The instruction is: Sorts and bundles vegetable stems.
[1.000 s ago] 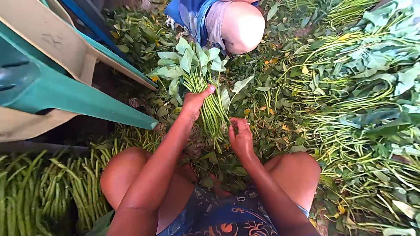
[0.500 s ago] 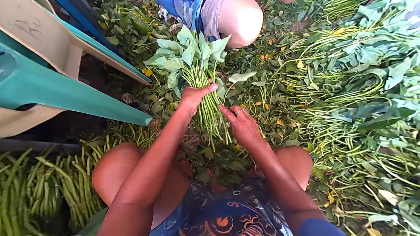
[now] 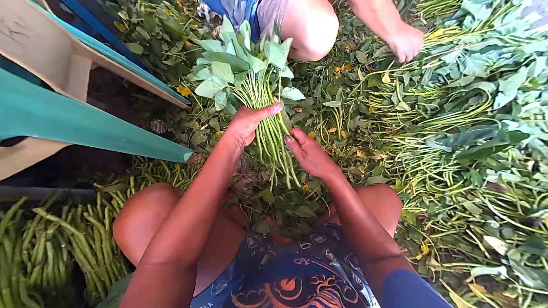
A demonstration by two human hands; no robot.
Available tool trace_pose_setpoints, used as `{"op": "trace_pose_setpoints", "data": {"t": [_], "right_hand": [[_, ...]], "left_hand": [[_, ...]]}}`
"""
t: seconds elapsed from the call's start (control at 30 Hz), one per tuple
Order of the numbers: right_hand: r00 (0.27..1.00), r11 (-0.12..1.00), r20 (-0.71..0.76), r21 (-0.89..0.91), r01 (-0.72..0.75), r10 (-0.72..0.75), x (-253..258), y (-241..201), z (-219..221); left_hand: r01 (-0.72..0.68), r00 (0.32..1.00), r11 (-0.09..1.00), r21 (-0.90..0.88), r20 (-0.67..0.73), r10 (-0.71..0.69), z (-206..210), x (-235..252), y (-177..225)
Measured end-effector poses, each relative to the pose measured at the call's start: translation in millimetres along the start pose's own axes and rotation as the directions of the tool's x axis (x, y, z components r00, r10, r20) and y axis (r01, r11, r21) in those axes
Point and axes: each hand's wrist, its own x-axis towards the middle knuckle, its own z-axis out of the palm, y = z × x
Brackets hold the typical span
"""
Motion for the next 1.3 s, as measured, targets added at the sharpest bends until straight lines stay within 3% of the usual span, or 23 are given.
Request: {"op": "trace_pose_setpoints", "data": {"t": [0.13,0.2,0.33,0.5,0.57,0.67,0.77,0.93,1.0,1.17,1.23,1.3], "right_hand": [[0.992,0.989,0.124,0.151,-0.007,-0.012,8,-3,0],[0.988,0.996,0.151,0.085,-0.039,0.026,0,-3,-6],[0.961,0.981,0.199,-0.014,-0.194,0.193,-39,36,-21],[0.876,0.886,0.206,-0.272,-0.376,0.435,-68,81,-39],[0.921,0.906,0.113,-0.259,-0.336,0.374,-71,73,-50],[0.992,0.985,-0.073,-0.135,-0.110,0.101,-52,46,-44],[0.998,0.988,0.015,-0.139,0.062,-0.061,-18,20,-22],[0.967,0.997,0.244,0.047,0.061,-0.071,-8,25,-23],[0.951,0.998,0.303,0.039,0.055,-0.064,-17,35,-29],[0.979,0.975,0.061,-0.100,0.199,-0.194,-39,45,-22],[0.990,0.970,0.032,-0.198,0.142,-0.139,-48,43,-24],[1.000,0.966,0.000,-0.257,-0.015,0.016,-53,58,-32]], "left_hand": [[-0.001,0.998,0.998,0.066,-0.066,0.005,1,0,5],[-0.003,0.984,0.992,0.124,-0.177,0.025,2,-2,9],[-0.128,0.925,0.991,0.025,-0.359,0.128,-30,10,26],[-0.152,0.928,0.988,0.004,-0.344,0.143,-41,10,33],[-0.109,0.946,0.994,0.011,-0.307,0.107,-35,9,20],[-0.079,0.962,0.997,0.014,-0.260,0.080,-24,10,10],[-0.078,0.970,0.997,-0.001,-0.229,0.076,-15,8,10],[-0.179,0.973,0.980,-0.089,-0.160,0.163,-22,8,15],[-0.183,0.973,0.978,-0.104,-0.163,0.164,-31,5,13],[-0.202,0.962,0.968,-0.146,-0.214,0.168,-40,6,15],[-0.208,0.963,0.969,-0.134,-0.203,0.179,-44,4,18],[-0.250,0.953,0.961,-0.121,-0.208,0.221,-55,1,32]]}}
